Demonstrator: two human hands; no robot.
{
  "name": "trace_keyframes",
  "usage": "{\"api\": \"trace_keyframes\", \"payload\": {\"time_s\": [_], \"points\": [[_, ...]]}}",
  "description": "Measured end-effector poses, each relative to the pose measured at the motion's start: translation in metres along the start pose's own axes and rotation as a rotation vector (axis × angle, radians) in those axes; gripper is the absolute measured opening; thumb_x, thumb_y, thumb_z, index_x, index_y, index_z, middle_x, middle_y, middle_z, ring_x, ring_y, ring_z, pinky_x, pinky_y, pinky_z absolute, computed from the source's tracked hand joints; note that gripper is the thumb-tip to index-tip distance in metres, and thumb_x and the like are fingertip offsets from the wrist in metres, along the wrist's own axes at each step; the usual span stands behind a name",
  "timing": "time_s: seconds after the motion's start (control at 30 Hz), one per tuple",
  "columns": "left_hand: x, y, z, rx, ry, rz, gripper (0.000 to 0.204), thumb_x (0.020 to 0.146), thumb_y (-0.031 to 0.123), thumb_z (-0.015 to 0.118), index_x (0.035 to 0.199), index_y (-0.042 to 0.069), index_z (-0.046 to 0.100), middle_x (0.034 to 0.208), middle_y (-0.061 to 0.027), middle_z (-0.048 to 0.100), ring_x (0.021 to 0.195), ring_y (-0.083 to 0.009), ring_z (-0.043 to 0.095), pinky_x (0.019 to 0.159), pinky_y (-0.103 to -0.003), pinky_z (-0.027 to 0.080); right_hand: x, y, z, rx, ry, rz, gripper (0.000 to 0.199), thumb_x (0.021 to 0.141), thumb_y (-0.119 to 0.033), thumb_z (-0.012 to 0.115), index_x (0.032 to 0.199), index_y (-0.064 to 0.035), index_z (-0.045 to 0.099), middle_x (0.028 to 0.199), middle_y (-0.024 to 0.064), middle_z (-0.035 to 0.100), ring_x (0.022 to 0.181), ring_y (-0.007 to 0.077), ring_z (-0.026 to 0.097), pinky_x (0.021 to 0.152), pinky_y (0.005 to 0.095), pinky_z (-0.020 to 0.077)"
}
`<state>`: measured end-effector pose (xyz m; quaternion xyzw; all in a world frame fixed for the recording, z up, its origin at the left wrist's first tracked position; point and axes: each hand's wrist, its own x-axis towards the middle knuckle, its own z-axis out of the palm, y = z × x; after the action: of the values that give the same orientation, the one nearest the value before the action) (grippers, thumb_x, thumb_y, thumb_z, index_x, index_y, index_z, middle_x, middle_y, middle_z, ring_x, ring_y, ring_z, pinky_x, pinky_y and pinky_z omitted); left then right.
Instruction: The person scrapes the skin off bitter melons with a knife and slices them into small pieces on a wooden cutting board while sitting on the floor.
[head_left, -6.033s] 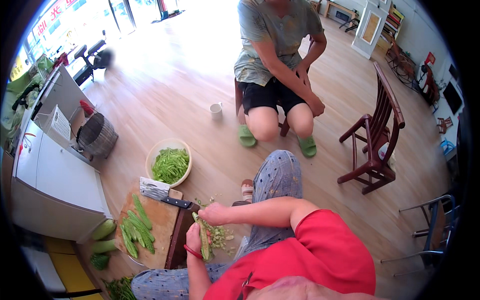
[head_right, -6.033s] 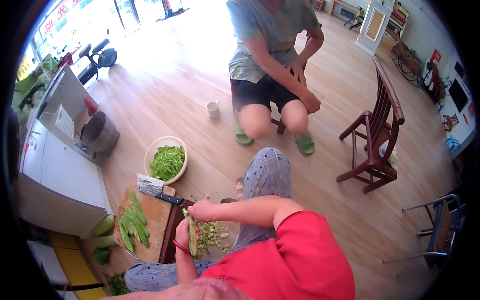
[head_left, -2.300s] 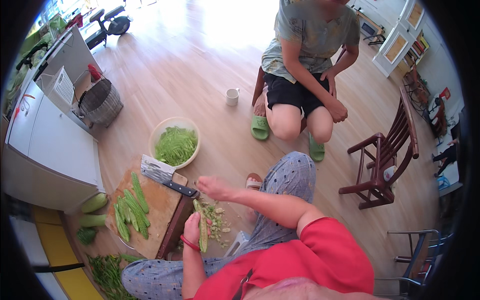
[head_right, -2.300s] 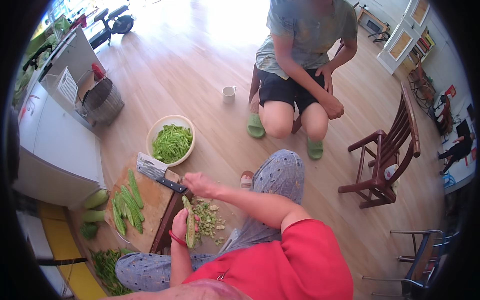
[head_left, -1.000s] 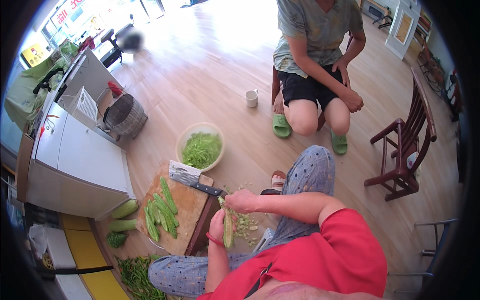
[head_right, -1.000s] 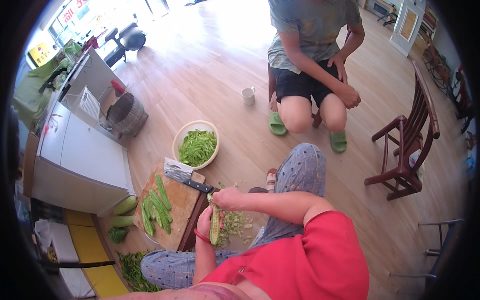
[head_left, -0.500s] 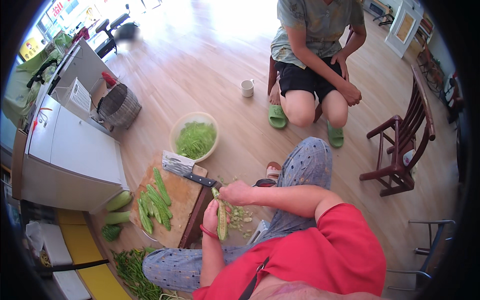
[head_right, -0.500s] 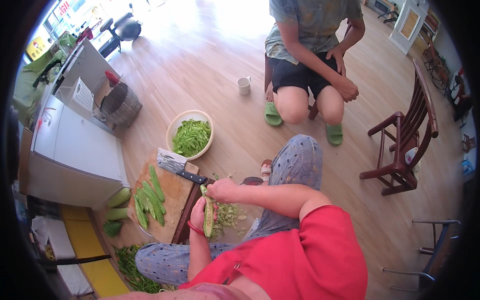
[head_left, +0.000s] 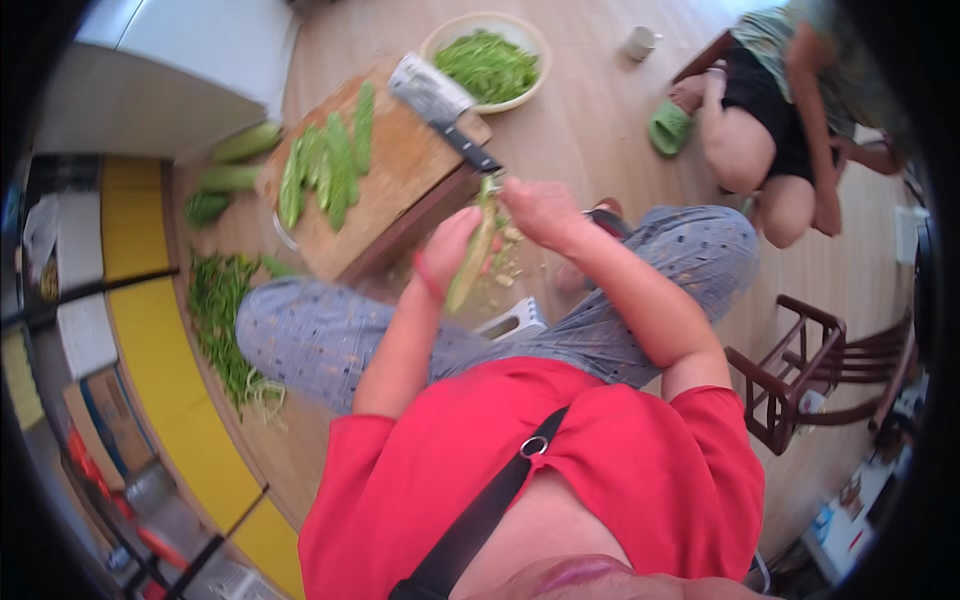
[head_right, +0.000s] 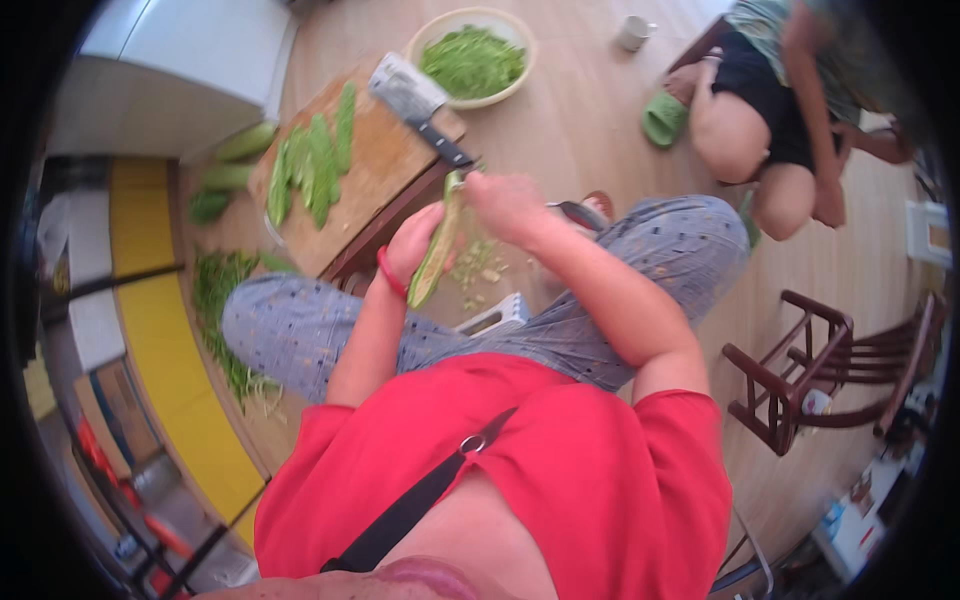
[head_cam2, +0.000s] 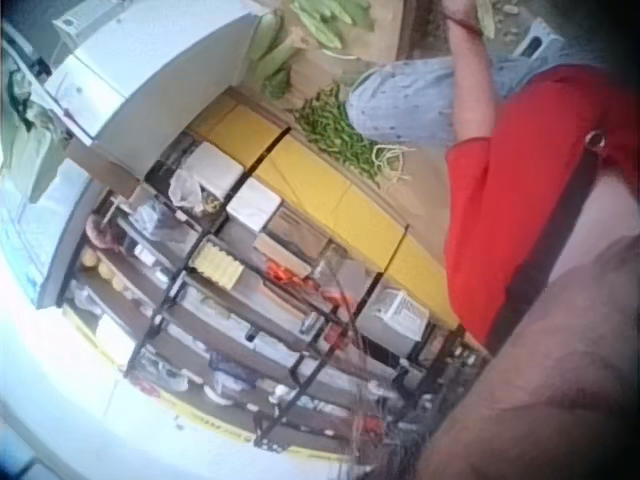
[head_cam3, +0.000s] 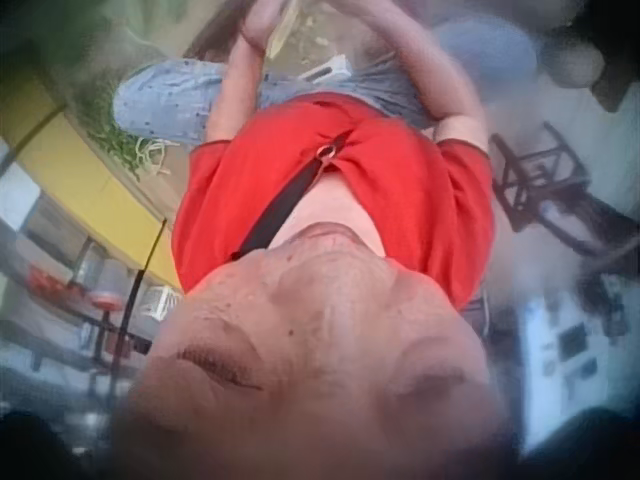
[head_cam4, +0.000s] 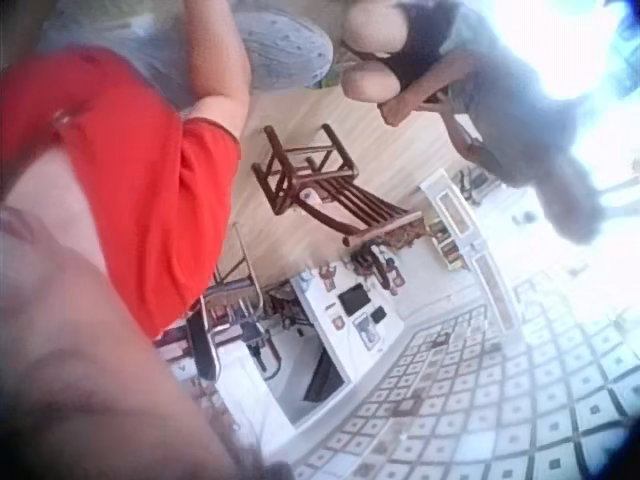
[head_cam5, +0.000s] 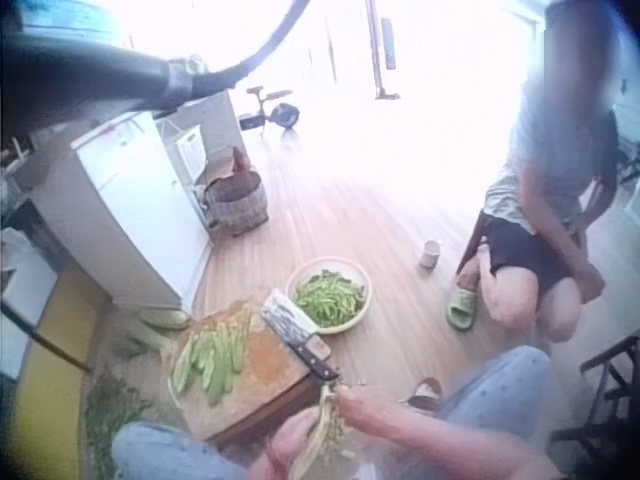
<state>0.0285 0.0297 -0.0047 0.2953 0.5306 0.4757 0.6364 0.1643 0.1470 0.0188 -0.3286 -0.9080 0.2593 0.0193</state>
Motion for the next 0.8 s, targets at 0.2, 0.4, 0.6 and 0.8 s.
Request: {"api": "trace_keyframes", "payload": {"time_s": [0.2, 0.4, 0.6, 0.8], "points": [[-0.005, 0.018, 0.003, -0.217, 0.036, -0.063, 0.027, 0.09, 0.025, 0.034, 0.087, 0.003, 0.05, 0.063, -0.0055, 0.052, 0.043, -0.0126, 0.048, 0.04, -0.023, 0.038, 0.002, -0.01, 0.001, -0.129, 0.048, -0.046, 0.012, 0.077, -0.013, 0.043, 0.077, -0.0041, 0.051, 0.066, 0.0164, 0.059, 0.063, 0.0321, 0.06, 0.057, 0.0433, 0.0459], [-0.01, 0.01, 0.003, -0.164, 0.122, -0.091, 0.028, 0.09, 0.026, 0.035, 0.085, 0.003, 0.05, 0.063, -0.0053, 0.052, 0.045, -0.0122, 0.049, 0.042, -0.024, 0.04, -0.005, -0.016, 0.016, -0.154, -0.04, -0.098, 0.011, 0.075, -0.013, 0.045, 0.074, -0.0028, 0.05, 0.061, 0.0175, 0.058, 0.059, 0.0326, 0.059, 0.054, 0.0424, 0.0467], [-0.012, 0.0, 0.0, -0.152, 0.118, -0.102, 0.028, 0.089, 0.026, 0.036, 0.087, 0.003, 0.051, 0.065, -0.0055, 0.053, 0.045, -0.012, 0.049, 0.042, -0.024, 0.04, -0.011, -0.017, 0.026, -0.103, -0.048, -0.121, 0.014, 0.078, -0.016, 0.044, 0.074, -0.0034, 0.049, 0.06, 0.0179, 0.057, 0.056, 0.033, 0.058, 0.051, 0.0424, 0.0457], [-0.007, 0.003, -0.002, -0.111, 0.17, -0.07, 0.028, 0.09, 0.026, 0.033, 0.091, 0.002, 0.049, 0.066, -0.0083, 0.055, 0.042, -0.0131, 0.049, 0.04, -0.024, 0.041, -0.012, -0.028, 0.028, -0.064, -0.119, -0.099, 0.014, 0.078, -0.016, 0.044, 0.077, -0.0035, 0.051, 0.062, 0.018, 0.058, 0.058, 0.0332, 0.059, 0.052, 0.0427, 0.0458]]}}
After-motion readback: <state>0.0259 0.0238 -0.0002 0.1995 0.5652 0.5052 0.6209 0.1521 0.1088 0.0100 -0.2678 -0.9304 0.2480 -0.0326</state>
